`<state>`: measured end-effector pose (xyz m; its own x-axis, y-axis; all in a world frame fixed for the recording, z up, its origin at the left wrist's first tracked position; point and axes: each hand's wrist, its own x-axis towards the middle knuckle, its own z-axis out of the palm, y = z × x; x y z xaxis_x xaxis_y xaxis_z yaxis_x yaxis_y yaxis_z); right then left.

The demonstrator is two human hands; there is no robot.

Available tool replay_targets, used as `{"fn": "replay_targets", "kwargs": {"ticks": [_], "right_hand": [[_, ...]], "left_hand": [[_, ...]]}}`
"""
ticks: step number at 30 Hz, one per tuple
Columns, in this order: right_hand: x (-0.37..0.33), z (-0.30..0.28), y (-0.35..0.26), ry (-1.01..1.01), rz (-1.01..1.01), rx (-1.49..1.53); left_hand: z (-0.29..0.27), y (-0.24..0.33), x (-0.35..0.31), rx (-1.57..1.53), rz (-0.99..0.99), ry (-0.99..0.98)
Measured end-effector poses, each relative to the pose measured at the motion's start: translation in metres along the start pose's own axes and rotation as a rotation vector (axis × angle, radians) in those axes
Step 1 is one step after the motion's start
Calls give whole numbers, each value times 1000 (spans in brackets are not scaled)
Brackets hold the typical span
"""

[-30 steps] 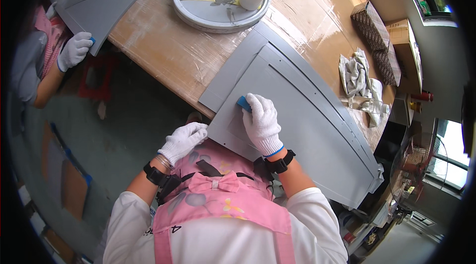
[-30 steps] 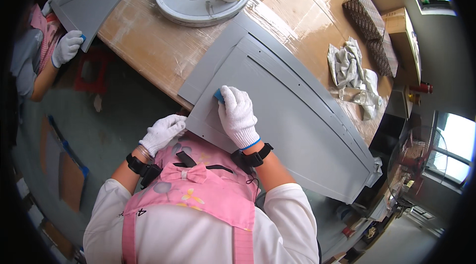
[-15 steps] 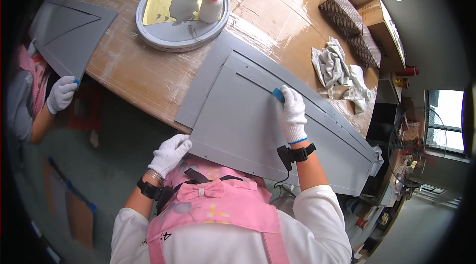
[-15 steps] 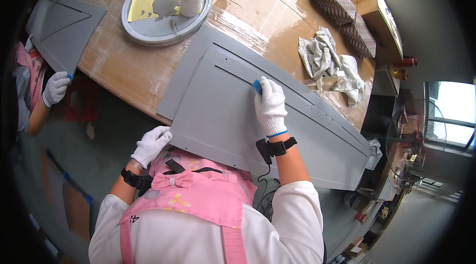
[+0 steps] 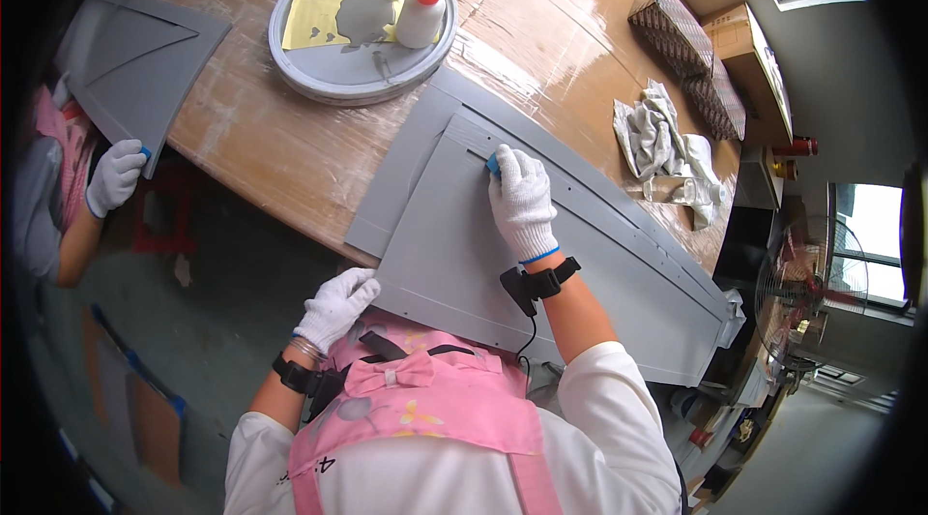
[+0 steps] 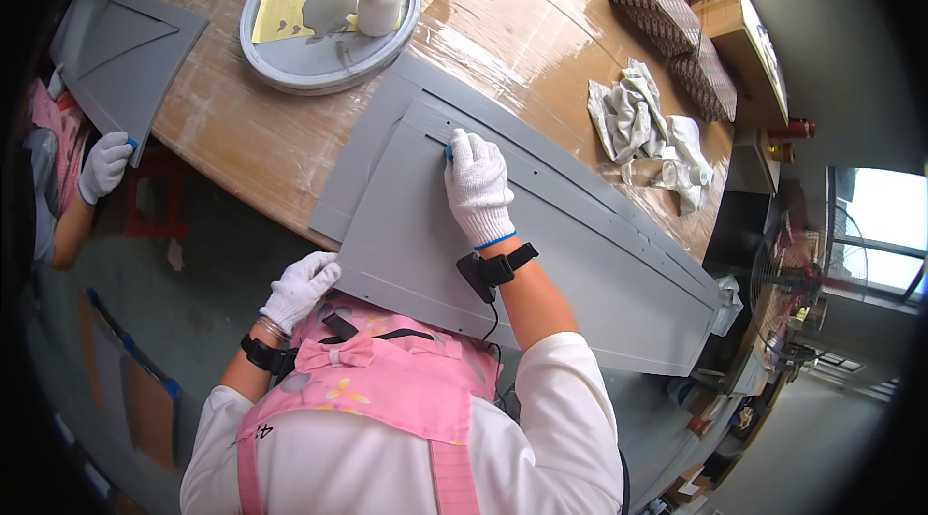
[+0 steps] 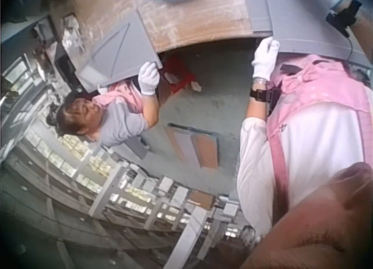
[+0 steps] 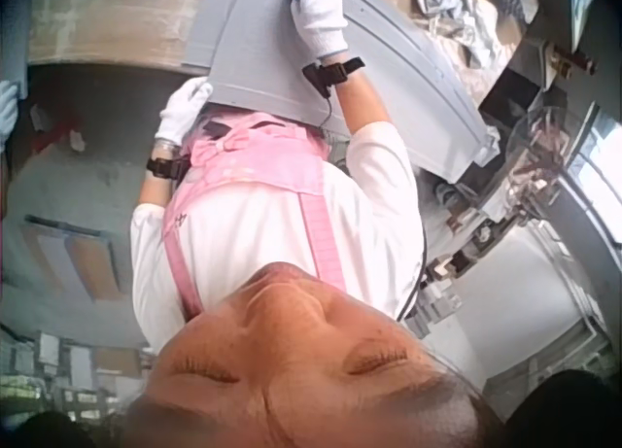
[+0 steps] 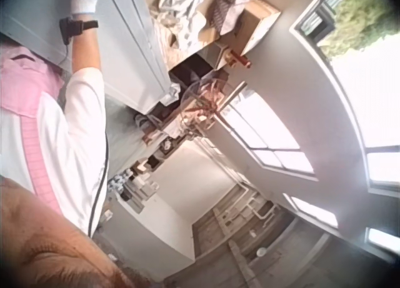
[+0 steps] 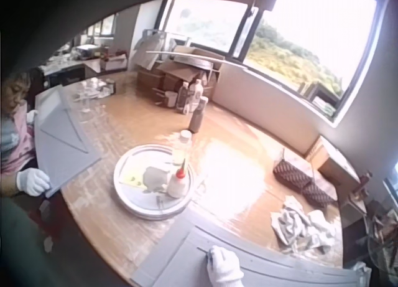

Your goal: Wiping and cleaning the edges of grey furniture panels with a cloth and a small block.

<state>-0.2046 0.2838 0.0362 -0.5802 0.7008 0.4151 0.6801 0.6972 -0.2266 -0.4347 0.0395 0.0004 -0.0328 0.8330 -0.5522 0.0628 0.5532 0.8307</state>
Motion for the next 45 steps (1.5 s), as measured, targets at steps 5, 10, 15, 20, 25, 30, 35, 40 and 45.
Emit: {"fn": "replay_targets", "kwargs": {"ticks": [5,10,15,20,25,30,35,40,45], "right_hand": [[-4,-11,3,-88,9,-70],[0,-6,0,-107,3,-99],[28,19,-24,-70,-59,-80],[2,-4,-4,-143,-12,-158],[-6,-7,4,-90,-3,-151],[2,-7,-2,-110,-48,-159],[-50,-51,41,-171,58,-259],[-109,-86,92,-83,192,-295],[-91,-68,75,-1,123,-186]], "left_hand": [[-1,-2,-1,32,18,15],[-2,2,-1,13,34,9],[1,-7,2,-20,60,14],[-1,-1,-2,16,37,28],[-1,2,0,17,58,11],[0,10,-2,-52,-1,-15],[0,14,-3,-14,-8,-26],[-3,10,0,93,-6,-18],[-2,21,0,171,-44,-26]]}}
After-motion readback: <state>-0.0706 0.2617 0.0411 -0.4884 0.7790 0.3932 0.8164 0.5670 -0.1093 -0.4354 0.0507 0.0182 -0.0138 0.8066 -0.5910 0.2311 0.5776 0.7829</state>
